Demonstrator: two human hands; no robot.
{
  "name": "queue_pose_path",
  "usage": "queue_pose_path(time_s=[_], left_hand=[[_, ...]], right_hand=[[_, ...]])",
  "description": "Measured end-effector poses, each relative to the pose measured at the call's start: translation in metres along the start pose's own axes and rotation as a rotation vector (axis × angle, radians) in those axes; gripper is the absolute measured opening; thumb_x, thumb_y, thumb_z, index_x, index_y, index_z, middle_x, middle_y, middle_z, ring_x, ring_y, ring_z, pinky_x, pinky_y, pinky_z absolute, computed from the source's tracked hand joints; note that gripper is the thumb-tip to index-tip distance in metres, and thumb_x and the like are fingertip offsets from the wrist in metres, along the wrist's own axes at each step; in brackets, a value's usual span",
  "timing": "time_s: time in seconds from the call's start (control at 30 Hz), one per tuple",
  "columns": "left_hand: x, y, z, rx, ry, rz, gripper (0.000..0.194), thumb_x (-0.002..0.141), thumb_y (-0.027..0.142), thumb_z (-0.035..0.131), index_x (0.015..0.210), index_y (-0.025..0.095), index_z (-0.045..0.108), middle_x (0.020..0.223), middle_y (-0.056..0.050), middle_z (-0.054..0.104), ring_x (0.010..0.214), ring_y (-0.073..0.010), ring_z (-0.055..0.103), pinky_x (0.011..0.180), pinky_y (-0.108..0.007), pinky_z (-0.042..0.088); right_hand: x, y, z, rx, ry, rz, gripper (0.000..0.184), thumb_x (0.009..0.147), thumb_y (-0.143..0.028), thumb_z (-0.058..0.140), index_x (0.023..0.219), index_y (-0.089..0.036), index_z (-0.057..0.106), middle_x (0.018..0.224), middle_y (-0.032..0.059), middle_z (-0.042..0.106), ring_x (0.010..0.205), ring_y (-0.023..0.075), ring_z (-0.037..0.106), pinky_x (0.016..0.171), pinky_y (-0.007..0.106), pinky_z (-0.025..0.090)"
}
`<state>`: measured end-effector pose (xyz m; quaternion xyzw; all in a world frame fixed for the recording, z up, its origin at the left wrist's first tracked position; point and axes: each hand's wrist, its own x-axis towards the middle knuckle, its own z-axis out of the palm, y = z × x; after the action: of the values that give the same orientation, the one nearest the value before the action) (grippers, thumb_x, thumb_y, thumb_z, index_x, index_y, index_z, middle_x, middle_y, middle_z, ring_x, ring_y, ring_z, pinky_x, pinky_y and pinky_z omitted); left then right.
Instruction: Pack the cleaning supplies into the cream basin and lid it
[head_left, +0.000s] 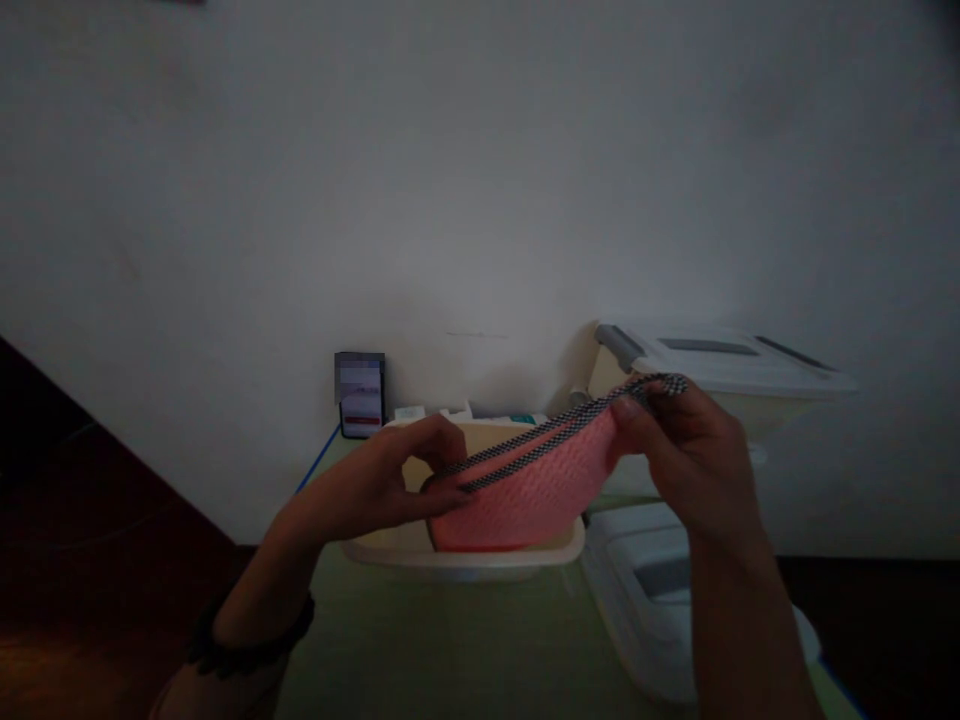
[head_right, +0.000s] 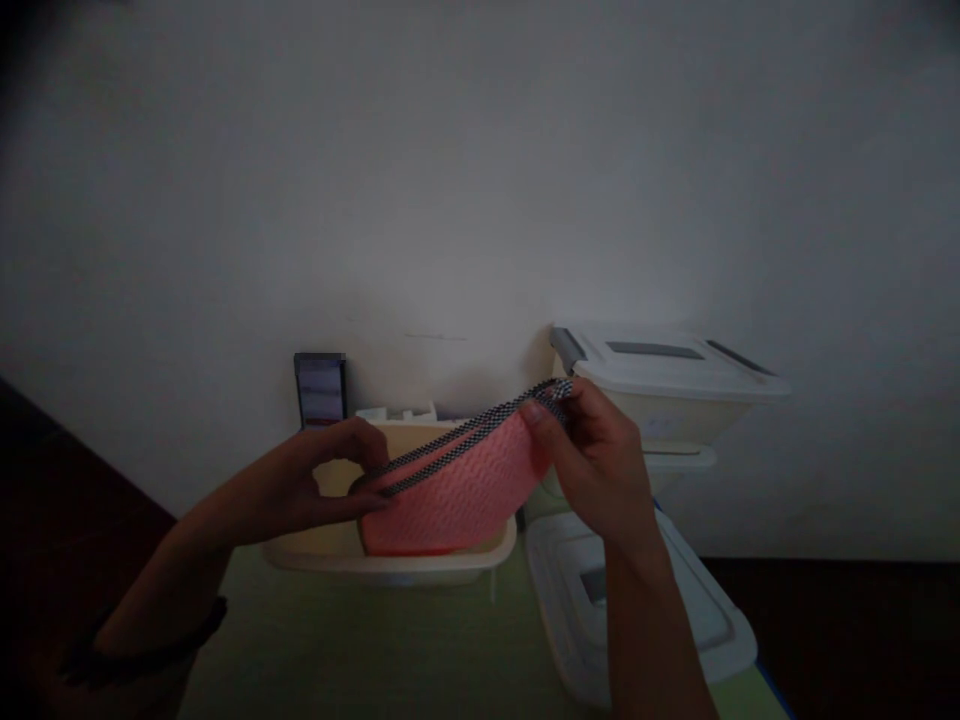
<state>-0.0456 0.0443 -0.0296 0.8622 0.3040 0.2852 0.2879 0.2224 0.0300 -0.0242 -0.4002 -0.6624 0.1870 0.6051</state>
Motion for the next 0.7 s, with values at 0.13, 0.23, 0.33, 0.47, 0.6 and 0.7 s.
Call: queue_pose_path(time_s=[0.13,0.23,0.33,0.47,0.6,0.7], left_hand=[[-0.001,-0.003,-0.002,-0.044,-0.080,-0.030,0.020,0.077,0.029,0.066,0.087,0.017,0.053,0.084,0.000,0.059,0.076,-0.0110,0.057,0.072,-0.026,0.049],[-0.002,-0.006,-0.001,-0.079,-0.090,-0.008,0.023,0.077,0.028,0.066,0.092,0.017,0.052,0.087,0.000,0.059,0.079,-0.0124,0.058,0.074,-0.028,0.050],[-0.002,-0.010,0.001,-0.100,-0.133,0.001,0.019,0.079,0.025,0.063,0.091,0.017,0.051,0.089,-0.002,0.060,0.082,-0.0138,0.058,0.074,-0.029,0.049],[-0.001,-0.016,0.003,-0.136,-0.245,-0.039,0.016,0.080,0.021,0.060,0.092,0.017,0.052,0.085,-0.001,0.061,0.078,-0.0130,0.058,0.072,-0.028,0.049],[0.000,-0.020,0.001,-0.119,-0.219,-0.076,0.021,0.080,0.022,0.062,0.098,0.018,0.054,0.088,0.000,0.060,0.080,-0.0122,0.057,0.073,-0.026,0.048],[0.000,-0.020,-0.001,-0.103,-0.194,-0.097,0.029,0.078,0.028,0.066,0.103,0.020,0.053,0.090,0.000,0.060,0.080,-0.0122,0.057,0.073,-0.025,0.047]], right_hand=[[0.002,0.002,0.001,0.009,0.023,0.002,0.002,0.083,-0.025,0.060,0.081,-0.025,0.060,0.072,-0.0007,0.059,0.063,0.0130,0.056,0.056,0.027,0.049],[0.002,0.003,0.002,-0.004,0.033,0.013,0.003,0.082,-0.027,0.060,0.080,-0.025,0.059,0.073,-0.0002,0.059,0.063,0.0137,0.057,0.054,0.027,0.050],[0.003,0.003,0.001,-0.005,0.052,-0.002,0.003,0.082,-0.027,0.060,0.080,-0.025,0.058,0.073,-0.0005,0.059,0.063,0.0136,0.057,0.052,0.026,0.049],[0.003,0.004,-0.001,-0.008,0.068,-0.014,0.004,0.082,-0.028,0.060,0.080,-0.026,0.058,0.071,-0.0010,0.059,0.059,0.0133,0.056,0.049,0.027,0.047],[0.003,0.005,-0.002,0.025,0.081,-0.008,0.004,0.081,-0.028,0.061,0.079,-0.026,0.059,0.070,-0.0012,0.059,0.056,0.0123,0.054,0.048,0.026,0.046],[0.003,0.006,-0.003,0.033,0.102,0.004,0.005,0.080,-0.028,0.062,0.078,-0.026,0.059,0.068,-0.0018,0.058,0.054,0.0114,0.052,0.047,0.025,0.046]])
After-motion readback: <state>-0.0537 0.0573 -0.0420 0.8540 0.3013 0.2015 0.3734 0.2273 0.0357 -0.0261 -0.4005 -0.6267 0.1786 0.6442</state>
